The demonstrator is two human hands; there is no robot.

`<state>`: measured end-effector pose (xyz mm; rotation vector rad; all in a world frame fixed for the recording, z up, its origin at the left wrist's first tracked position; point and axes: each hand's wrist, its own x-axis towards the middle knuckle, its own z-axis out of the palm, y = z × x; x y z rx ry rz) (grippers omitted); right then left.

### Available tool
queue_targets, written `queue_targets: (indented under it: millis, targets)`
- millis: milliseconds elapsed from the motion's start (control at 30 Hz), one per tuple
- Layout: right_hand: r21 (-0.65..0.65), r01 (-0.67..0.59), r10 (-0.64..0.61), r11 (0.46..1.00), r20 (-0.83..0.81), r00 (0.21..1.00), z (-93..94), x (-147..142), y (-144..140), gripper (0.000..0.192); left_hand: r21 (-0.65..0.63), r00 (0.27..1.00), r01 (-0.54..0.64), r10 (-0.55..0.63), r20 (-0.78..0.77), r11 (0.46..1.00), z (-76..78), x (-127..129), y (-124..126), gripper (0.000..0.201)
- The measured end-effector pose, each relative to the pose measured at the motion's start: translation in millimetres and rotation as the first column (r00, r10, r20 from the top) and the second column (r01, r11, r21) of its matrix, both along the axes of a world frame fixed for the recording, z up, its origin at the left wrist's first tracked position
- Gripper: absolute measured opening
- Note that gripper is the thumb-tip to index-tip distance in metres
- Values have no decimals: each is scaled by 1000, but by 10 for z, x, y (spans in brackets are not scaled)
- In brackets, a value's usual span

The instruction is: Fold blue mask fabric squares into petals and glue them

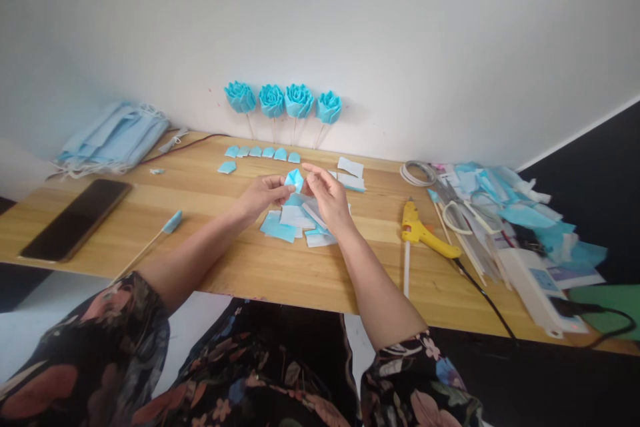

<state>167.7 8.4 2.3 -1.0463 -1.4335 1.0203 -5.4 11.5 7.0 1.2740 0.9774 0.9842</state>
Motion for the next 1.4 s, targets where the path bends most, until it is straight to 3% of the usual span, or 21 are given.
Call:
queue_targets:
  millis: [200,467,700,800,933,1100,1233,1400]
  targets:
    - [-3,-49,49,999,-19,999,-106,2,58,47,-11,1000,7,-7,-21,1000,3,23,-28,31]
    - [97,-2,-6,995,83,996,-124,12,52,33,8,997,42,-42,-62,999,7,29,-27,34]
    - [-5,19,-19,1000,14,1000,-57,16,47,45,25,997,47,-45,-67,999,-27,33,-8,33]
    - [-38,-28,27,999,-28,999,-32,5,43,51,34,996,46,-43,-81,998,-49,29,-3,35]
    - [-24,-98,98,995,1,995,-57,-18,44,54,60,993,54,-47,-112,997,-78,27,-6,37]
    - [43,6,-10,999,91,996,-85,-15,44,39,92,991,62,-50,-126,994,-73,39,-15,36]
    - [12,35,-36,999,64,997,-60,6,44,41,88,990,79,-68,-123,993,-43,48,-27,34]
    - [-13,-65,65,998,11,998,-59,4,51,50,55,984,68,-58,-166,996,-69,54,-30,32]
